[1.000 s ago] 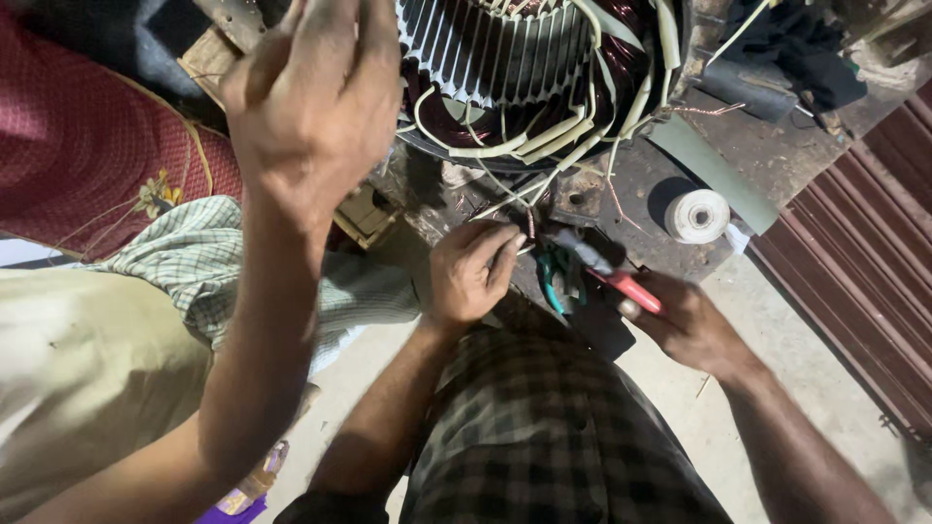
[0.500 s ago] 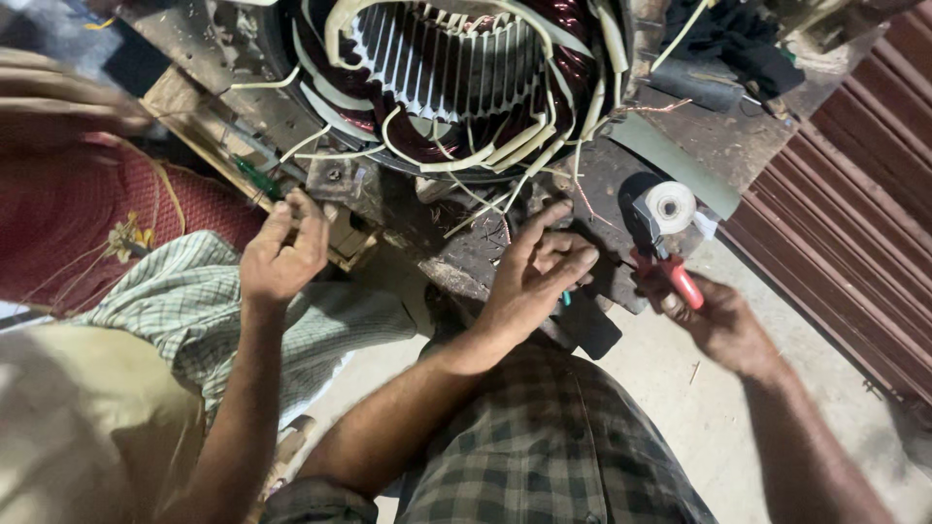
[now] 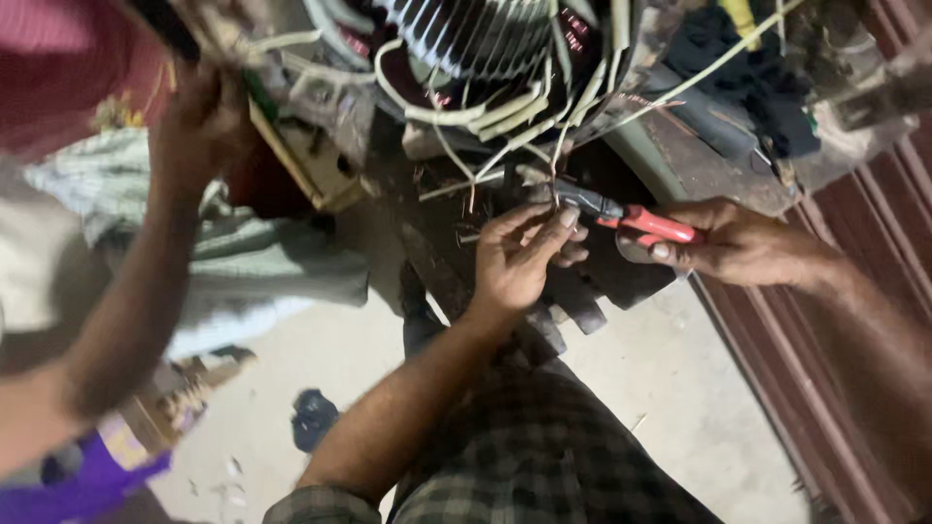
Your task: The person uses pliers to strip insulation from wires and tucks them into slots of a motor stator. A second person assists by holding and adjusting wires with a screwdriver. The work continues with repeated stripping and insertion of wires into the stator.
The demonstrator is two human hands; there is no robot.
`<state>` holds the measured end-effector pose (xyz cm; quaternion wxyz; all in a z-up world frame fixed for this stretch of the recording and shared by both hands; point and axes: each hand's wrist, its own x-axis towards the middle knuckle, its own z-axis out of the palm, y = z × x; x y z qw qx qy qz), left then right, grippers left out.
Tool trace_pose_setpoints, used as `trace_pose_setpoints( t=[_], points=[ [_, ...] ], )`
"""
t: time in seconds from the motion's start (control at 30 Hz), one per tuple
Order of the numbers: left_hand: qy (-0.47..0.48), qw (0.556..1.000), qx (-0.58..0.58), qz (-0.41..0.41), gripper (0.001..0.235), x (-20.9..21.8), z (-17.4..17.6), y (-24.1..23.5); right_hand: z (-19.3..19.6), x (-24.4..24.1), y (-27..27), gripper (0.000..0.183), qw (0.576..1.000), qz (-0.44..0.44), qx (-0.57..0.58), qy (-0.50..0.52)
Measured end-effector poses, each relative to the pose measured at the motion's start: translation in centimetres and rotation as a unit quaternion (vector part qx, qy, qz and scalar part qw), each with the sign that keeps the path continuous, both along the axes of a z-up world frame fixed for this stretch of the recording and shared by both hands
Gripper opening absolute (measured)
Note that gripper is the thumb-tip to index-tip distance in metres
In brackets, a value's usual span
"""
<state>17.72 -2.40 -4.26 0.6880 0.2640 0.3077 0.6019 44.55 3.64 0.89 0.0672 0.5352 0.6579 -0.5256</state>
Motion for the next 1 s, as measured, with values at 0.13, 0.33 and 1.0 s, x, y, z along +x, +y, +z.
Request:
trace_pose_setpoints(
  t=[0.13, 0.33, 1.0],
  points=[
    [0.025, 0.998, 0.037, 0.054, 0.015, 0.7, 0.7, -0.5, 0.6, -0.2, 3.0, 0.05, 0.99, 0.106, 0.078, 0.045],
    [0.091, 0.99, 0.069, 0.081, 0.017, 0.3, 1.0, -0.2, 0.6, -0.9, 4.4, 0.047, 0.962, 0.201, 0.175, 0.065],
    [0.123, 0.989, 0.048, 0.06, 0.022, -0.2, 0.9, -0.1, -3.3, -0.7, 5.7, 0.028, 0.947, 0.214, 0.234, 0.05]
  ],
)
